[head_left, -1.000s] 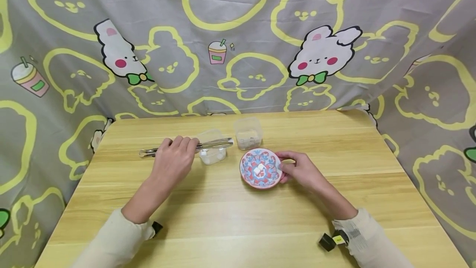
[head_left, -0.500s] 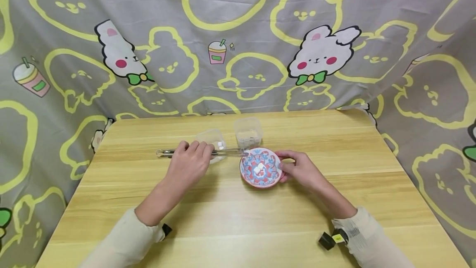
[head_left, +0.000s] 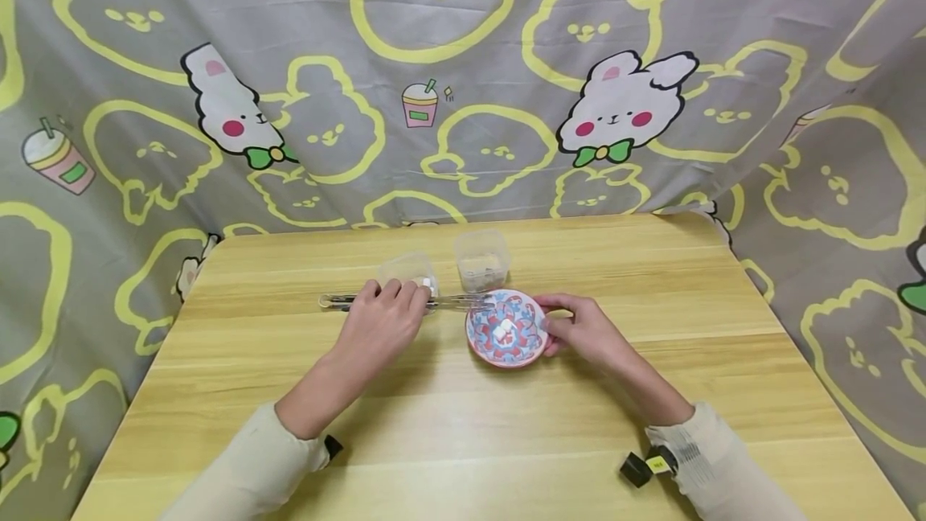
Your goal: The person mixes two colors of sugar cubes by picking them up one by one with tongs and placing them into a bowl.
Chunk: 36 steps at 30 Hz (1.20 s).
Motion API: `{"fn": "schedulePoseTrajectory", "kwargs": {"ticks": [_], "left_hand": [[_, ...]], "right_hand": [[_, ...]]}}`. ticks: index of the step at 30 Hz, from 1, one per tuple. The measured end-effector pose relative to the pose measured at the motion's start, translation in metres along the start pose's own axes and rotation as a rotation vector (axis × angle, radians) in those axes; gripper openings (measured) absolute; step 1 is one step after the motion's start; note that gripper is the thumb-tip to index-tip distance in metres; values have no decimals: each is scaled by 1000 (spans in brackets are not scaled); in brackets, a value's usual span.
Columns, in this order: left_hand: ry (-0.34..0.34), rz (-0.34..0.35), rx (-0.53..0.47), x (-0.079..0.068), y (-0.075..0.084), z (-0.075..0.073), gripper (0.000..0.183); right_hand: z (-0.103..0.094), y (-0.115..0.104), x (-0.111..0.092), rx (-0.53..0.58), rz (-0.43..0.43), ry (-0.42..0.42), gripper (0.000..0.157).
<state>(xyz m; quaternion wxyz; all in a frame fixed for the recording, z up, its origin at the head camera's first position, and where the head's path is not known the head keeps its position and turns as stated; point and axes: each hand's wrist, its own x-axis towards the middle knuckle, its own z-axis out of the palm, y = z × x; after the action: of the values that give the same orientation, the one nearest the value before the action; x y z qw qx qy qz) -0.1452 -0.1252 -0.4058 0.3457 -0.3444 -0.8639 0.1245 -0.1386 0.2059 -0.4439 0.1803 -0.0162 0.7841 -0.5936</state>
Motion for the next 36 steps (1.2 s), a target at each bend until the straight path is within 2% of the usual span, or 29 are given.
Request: {"fn": "schedulePoseTrajectory", "kwargs": {"ticks": [4,11,14,20,30,36], "left_hand": [[2,-6,3,1,1,-1,46],[49,-6,-4,2,0,-2,42],[37,-15,-21,2,-3,-3,39],[-1,-42,-28,-2,-17,-7,42],[36,-79,29,-3,-43,-15,31],[73,-105,50,-5,-53,-18,43]], "right_hand": [[1,1,0,-10,-5,-3,46],[0,1,-1,3,-13,2,47],[0,0,0,6,-10,0,48],[-1,0,1,-7,-19,7,47],[-1,0,2,-13,-20,1,46],[0,-1,0,-17,-9,-1,46]]}}
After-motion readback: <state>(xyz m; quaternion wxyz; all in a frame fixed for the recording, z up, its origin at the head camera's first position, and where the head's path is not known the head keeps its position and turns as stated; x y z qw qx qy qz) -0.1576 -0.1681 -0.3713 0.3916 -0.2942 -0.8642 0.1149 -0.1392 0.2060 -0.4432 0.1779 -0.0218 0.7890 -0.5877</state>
